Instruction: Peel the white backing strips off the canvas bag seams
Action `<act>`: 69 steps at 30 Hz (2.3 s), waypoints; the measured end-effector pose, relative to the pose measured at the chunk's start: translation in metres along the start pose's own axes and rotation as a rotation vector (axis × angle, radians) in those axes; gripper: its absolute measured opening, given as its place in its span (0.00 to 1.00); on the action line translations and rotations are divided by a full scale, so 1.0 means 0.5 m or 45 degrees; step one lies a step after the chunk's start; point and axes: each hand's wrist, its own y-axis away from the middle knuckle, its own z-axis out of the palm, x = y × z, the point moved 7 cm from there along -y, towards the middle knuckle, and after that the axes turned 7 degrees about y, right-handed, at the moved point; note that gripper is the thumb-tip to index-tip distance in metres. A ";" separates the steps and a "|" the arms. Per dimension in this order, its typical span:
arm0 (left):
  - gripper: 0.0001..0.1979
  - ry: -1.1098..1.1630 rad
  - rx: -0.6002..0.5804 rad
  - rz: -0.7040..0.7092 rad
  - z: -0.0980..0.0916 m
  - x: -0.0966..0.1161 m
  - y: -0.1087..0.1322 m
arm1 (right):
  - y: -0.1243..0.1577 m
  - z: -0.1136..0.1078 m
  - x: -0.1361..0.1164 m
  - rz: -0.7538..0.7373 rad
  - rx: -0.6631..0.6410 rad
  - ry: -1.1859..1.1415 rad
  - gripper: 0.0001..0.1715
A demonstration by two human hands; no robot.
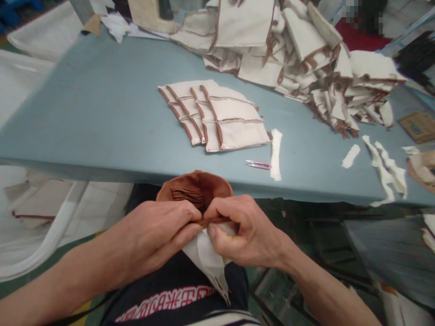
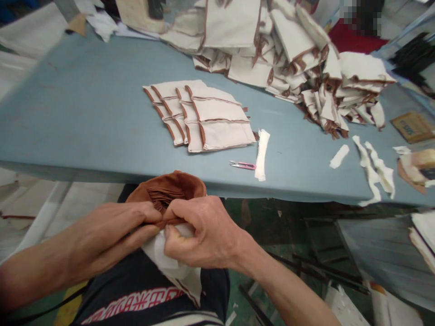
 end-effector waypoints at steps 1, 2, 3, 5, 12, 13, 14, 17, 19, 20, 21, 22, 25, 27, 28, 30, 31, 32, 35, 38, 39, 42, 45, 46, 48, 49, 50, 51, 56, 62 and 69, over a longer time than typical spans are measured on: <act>0.16 -0.068 -0.001 0.093 0.003 0.005 -0.001 | 0.001 0.002 0.004 0.032 -0.002 -0.046 0.06; 0.16 -0.118 -0.009 0.172 0.006 0.009 -0.001 | 0.002 0.005 0.010 0.072 -0.010 -0.115 0.05; 0.17 -0.149 -0.006 0.215 0.005 0.012 -0.003 | 0.003 0.010 0.016 0.111 -0.022 -0.192 0.05; 0.16 -0.079 0.001 0.198 -0.003 0.015 -0.007 | 0.004 0.020 0.026 0.172 -0.031 -0.355 0.05; 0.16 0.940 0.079 -0.220 0.015 -0.003 0.011 | 0.002 0.055 0.027 0.135 -0.067 -0.875 0.13; 0.19 1.116 0.086 -0.287 0.030 -0.014 0.016 | 0.002 0.055 0.025 0.117 -0.064 -0.879 0.13; 0.22 1.282 0.095 -0.347 0.046 -0.024 0.021 | 0.003 0.052 0.024 0.095 -0.044 -0.851 0.14; 0.27 1.548 0.097 -0.431 0.077 -0.048 0.025 | 0.003 0.033 0.017 0.001 0.060 -0.634 0.12; 0.27 1.444 0.104 -0.396 0.068 -0.053 0.019 | 0.003 0.019 0.007 -0.069 0.134 -0.446 0.10; 0.27 1.331 0.115 -0.342 0.055 -0.051 0.015 | 0.003 0.014 0.001 -0.100 0.164 -0.370 0.10; 0.28 1.200 0.122 -0.269 0.039 -0.045 0.009 | 0.002 0.011 -0.006 -0.133 0.182 -0.315 0.10; 0.29 1.072 0.122 -0.180 0.022 -0.034 0.002 | 0.001 0.009 -0.013 -0.159 0.192 -0.274 0.09; 0.29 0.787 0.056 0.022 -0.016 -0.001 -0.014 | -0.001 0.008 -0.029 -0.209 0.194 -0.189 0.09; 0.28 0.648 -0.020 0.066 -0.027 0.013 -0.022 | 0.000 0.007 -0.036 -0.237 0.198 -0.153 0.10; 0.27 0.587 -0.053 0.078 -0.030 0.017 -0.024 | 0.001 0.006 -0.039 -0.254 0.204 -0.142 0.11; 0.25 0.509 -0.107 0.107 -0.034 0.023 -0.027 | 0.005 0.004 -0.046 -0.300 0.213 -0.123 0.11; 0.25 0.491 -0.127 0.119 -0.035 0.025 -0.028 | 0.007 0.002 -0.048 -0.319 0.217 -0.107 0.11; 0.25 0.484 -0.146 0.128 -0.035 0.027 -0.029 | 0.009 0.001 -0.050 -0.336 0.219 -0.090 0.11; 0.24 0.487 -0.198 0.134 -0.035 0.030 -0.029 | 0.011 0.001 -0.054 -0.371 0.191 -0.068 0.10; 0.21 0.471 -0.251 0.129 -0.031 0.032 -0.025 | 0.010 0.005 -0.056 -0.412 0.134 -0.091 0.10; 0.20 0.449 -0.258 0.134 -0.029 0.033 -0.022 | 0.010 0.007 -0.056 -0.421 0.111 -0.101 0.10; 0.18 0.328 -0.246 0.180 -0.028 0.044 -0.013 | 0.007 0.012 -0.054 -0.418 0.015 -0.121 0.10; 0.17 0.196 -0.190 0.236 -0.031 0.060 -0.004 | 0.004 0.014 -0.049 -0.353 -0.084 -0.177 0.09; 0.16 0.170 -0.163 0.251 -0.033 0.065 -0.001 | 0.002 0.014 -0.048 -0.325 -0.113 -0.240 0.09; 0.16 0.157 -0.113 0.274 -0.035 0.070 0.004 | -0.003 0.017 -0.045 -0.252 -0.171 -0.435 0.10; 0.15 0.167 -0.089 0.281 -0.036 0.069 0.006 | -0.007 0.021 -0.043 -0.205 -0.203 -0.542 0.11; 0.15 0.184 -0.064 0.287 -0.036 0.068 0.009 | -0.010 0.027 -0.040 -0.154 -0.230 -0.632 0.13; 0.16 0.204 -0.042 0.286 -0.035 0.064 0.012 | -0.013 0.034 -0.035 -0.103 -0.251 -0.701 0.15; 0.16 0.245 0.025 0.211 -0.026 0.043 0.033 | -0.018 0.072 -0.006 0.056 -0.282 -0.814 0.22; 0.17 0.489 0.134 0.143 -0.020 0.061 0.052 | -0.014 0.088 0.003 -0.087 -0.265 -0.759 0.23; 0.21 0.809 0.349 0.205 -0.003 0.094 0.032 | 0.005 0.127 0.021 -0.040 -0.067 -1.073 0.32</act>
